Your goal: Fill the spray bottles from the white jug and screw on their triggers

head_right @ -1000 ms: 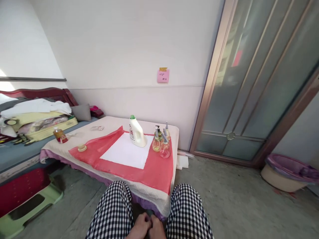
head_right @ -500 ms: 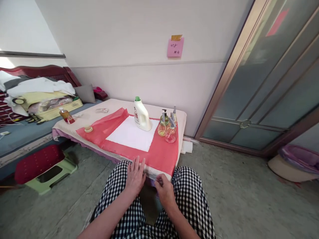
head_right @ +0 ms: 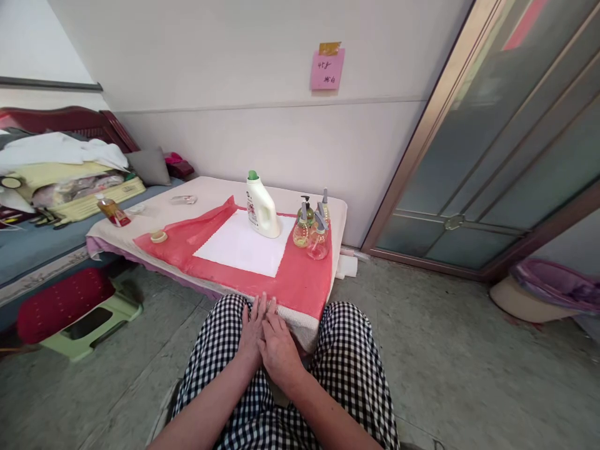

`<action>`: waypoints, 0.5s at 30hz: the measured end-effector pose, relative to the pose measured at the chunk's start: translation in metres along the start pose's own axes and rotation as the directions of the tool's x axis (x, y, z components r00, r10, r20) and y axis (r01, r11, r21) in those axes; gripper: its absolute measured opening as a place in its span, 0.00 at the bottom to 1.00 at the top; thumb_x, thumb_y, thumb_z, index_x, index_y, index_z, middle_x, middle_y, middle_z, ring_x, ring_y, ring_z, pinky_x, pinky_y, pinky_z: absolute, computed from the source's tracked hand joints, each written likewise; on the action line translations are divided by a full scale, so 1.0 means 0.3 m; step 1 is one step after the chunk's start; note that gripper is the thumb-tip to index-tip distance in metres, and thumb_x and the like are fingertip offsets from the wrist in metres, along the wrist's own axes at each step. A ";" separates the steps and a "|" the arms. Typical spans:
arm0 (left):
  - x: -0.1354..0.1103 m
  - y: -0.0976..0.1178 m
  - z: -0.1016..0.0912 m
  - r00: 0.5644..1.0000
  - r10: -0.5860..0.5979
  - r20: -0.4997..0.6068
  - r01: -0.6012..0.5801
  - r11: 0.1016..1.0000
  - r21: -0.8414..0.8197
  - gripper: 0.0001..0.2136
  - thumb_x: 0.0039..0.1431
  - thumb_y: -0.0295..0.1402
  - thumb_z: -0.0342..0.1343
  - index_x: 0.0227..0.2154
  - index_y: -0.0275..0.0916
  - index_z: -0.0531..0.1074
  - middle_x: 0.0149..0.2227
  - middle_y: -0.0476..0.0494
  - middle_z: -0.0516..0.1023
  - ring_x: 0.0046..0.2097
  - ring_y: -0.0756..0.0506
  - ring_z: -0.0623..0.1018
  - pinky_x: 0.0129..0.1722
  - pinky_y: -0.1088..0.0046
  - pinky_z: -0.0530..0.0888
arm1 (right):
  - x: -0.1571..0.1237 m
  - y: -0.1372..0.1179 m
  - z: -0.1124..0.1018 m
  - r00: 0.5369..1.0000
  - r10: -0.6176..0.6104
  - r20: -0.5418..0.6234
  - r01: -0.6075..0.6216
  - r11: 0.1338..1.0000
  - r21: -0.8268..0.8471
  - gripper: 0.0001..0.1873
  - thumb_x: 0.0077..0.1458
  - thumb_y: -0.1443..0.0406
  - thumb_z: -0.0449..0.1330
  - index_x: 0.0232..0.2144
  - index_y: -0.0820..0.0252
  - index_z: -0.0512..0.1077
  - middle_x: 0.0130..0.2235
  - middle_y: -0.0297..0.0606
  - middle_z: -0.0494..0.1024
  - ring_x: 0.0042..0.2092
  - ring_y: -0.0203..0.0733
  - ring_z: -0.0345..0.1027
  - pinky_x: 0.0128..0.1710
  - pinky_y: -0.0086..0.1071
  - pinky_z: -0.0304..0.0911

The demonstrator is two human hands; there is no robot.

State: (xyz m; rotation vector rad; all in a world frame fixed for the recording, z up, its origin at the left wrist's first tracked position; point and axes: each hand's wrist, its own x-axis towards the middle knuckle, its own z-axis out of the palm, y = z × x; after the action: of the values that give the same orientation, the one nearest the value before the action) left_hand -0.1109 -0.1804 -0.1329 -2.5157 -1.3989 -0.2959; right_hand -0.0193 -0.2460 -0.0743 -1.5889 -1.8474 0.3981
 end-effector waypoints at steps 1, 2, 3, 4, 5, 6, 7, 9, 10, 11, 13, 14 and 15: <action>-0.002 -0.001 0.007 1.000 0.006 0.003 -0.006 1.000 -0.007 0.26 0.64 0.32 0.40 0.66 0.45 0.51 0.68 0.39 0.50 0.67 0.37 0.53 0.60 0.46 0.58 | -0.002 -0.005 0.002 1.000 -0.003 0.016 0.003 0.999 -0.033 0.21 0.51 0.75 0.55 0.48 0.69 0.71 0.54 0.51 0.69 0.55 0.53 0.60 0.57 0.48 0.60; -0.004 -0.002 0.013 1.000 0.012 0.005 -0.012 1.000 -0.019 0.26 0.65 0.33 0.40 0.66 0.46 0.50 0.68 0.39 0.51 0.67 0.37 0.53 0.60 0.46 0.59 | -0.004 -0.010 0.002 1.000 0.002 0.020 -0.001 0.999 -0.040 0.19 0.51 0.75 0.56 0.47 0.68 0.72 0.51 0.49 0.71 0.52 0.53 0.62 0.55 0.48 0.62; -0.005 -0.002 0.017 1.000 0.019 0.007 -0.019 0.999 -0.032 0.26 0.65 0.34 0.40 0.66 0.46 0.50 0.68 0.39 0.51 0.67 0.37 0.53 0.60 0.46 0.59 | -0.008 -0.014 0.001 1.000 0.007 0.020 -0.006 0.999 -0.039 0.17 0.52 0.75 0.57 0.45 0.68 0.73 0.49 0.48 0.72 0.50 0.53 0.63 0.53 0.48 0.63; -0.006 -0.002 0.020 1.000 0.024 0.011 -0.024 0.999 -0.045 0.26 0.65 0.35 0.40 0.66 0.47 0.49 0.68 0.40 0.50 0.67 0.37 0.53 0.60 0.46 0.59 | -0.011 -0.017 -0.002 1.000 0.008 0.021 -0.007 0.999 -0.042 0.17 0.52 0.75 0.57 0.45 0.67 0.73 0.48 0.48 0.73 0.49 0.52 0.63 0.52 0.47 0.64; -0.005 -0.001 0.021 1.000 0.024 0.018 -0.023 0.998 -0.056 0.26 0.65 0.35 0.41 0.66 0.47 0.49 0.68 0.40 0.50 0.67 0.37 0.53 0.60 0.47 0.59 | -0.016 -0.019 -0.005 1.000 0.005 0.023 -0.004 0.999 -0.042 0.17 0.51 0.75 0.58 0.45 0.66 0.73 0.48 0.47 0.73 0.49 0.52 0.63 0.52 0.46 0.64; -0.004 0.000 0.021 1.000 0.016 0.027 -0.014 0.998 -0.066 0.26 0.65 0.35 0.41 0.66 0.47 0.48 0.68 0.40 0.50 0.67 0.37 0.54 0.60 0.47 0.59 | -0.021 -0.020 -0.009 1.000 0.001 0.024 0.000 0.999 -0.039 0.18 0.51 0.75 0.59 0.45 0.65 0.73 0.49 0.46 0.73 0.49 0.51 0.63 0.52 0.45 0.64; -0.003 0.002 0.020 0.999 0.005 0.038 -0.002 0.997 -0.074 0.26 0.65 0.35 0.41 0.66 0.46 0.48 0.68 0.39 0.50 0.67 0.37 0.54 0.60 0.47 0.59 | -0.027 -0.021 -0.013 1.000 -0.005 0.024 0.006 0.999 -0.035 0.18 0.51 0.76 0.59 0.45 0.64 0.73 0.49 0.45 0.73 0.49 0.51 0.63 0.52 0.44 0.63; 0.002 0.007 0.016 0.998 -0.022 0.055 0.026 0.996 -0.088 0.27 0.65 0.35 0.41 0.66 0.44 0.49 0.68 0.38 0.51 0.67 0.37 0.55 0.60 0.48 0.59 | -0.042 -0.020 -0.022 1.000 -0.019 0.024 0.019 1.000 -0.019 0.15 0.51 0.75 0.60 0.43 0.62 0.73 0.47 0.42 0.74 0.49 0.48 0.65 0.52 0.41 0.64; 0.004 0.010 0.012 0.998 -0.036 0.057 0.041 0.995 -0.091 0.27 0.65 0.35 0.42 0.66 0.42 0.49 0.68 0.37 0.51 0.66 0.37 0.56 0.60 0.48 0.59 | -0.050 -0.018 -0.027 0.999 -0.023 0.023 0.024 1.000 -0.008 0.13 0.52 0.75 0.59 0.40 0.61 0.74 0.45 0.40 0.75 0.47 0.46 0.66 0.50 0.38 0.64; 0.005 0.013 0.007 0.997 -0.048 0.053 0.053 0.994 -0.092 0.27 0.64 0.34 0.42 0.66 0.41 0.50 0.68 0.36 0.51 0.66 0.37 0.56 0.60 0.49 0.60 | -0.057 -0.016 -0.032 0.999 -0.024 0.020 0.024 1.000 0.002 0.10 0.53 0.75 0.59 0.38 0.60 0.74 0.42 0.38 0.76 0.45 0.44 0.67 0.48 0.36 0.65; 0.006 0.018 -0.006 0.997 -0.069 0.035 0.072 0.994 -0.088 0.28 0.63 0.32 0.42 0.66 0.38 0.50 0.68 0.35 0.50 0.67 0.37 0.55 0.60 0.51 0.60 | -0.066 -0.005 -0.043 1.000 -0.013 0.006 0.012 1.000 0.020 0.07 0.55 0.73 0.58 0.33 0.59 0.73 0.37 0.36 0.76 0.41 0.41 0.69 0.43 0.32 0.65; 0.005 0.020 -0.014 0.997 -0.077 0.026 0.079 0.993 -0.087 0.28 0.62 0.31 0.43 0.66 0.37 0.50 0.68 0.35 0.50 0.67 0.38 0.55 0.61 0.51 0.59 | -0.067 0.004 -0.048 1.000 -0.001 -0.007 0.001 1.000 0.027 0.06 0.56 0.72 0.57 0.33 0.59 0.73 0.35 0.35 0.76 0.39 0.40 0.69 0.41 0.31 0.65; 0.004 0.022 -0.024 0.997 -0.079 0.021 0.081 0.993 -0.091 0.29 0.62 0.30 0.43 0.66 0.36 0.50 0.68 0.35 0.50 0.67 0.38 0.55 0.61 0.52 0.59 | -0.067 0.014 -0.053 1.000 0.013 -0.020 -0.012 0.999 0.031 0.06 0.57 0.72 0.56 0.32 0.59 0.73 0.35 0.35 0.76 0.38 0.40 0.69 0.40 0.30 0.65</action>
State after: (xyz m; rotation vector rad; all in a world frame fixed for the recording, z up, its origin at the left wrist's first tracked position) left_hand -0.1051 -0.1851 -0.1264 -2.5443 -1.5287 -0.3618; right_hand -0.0048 -0.2673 -0.0707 -1.5786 -1.8084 0.4131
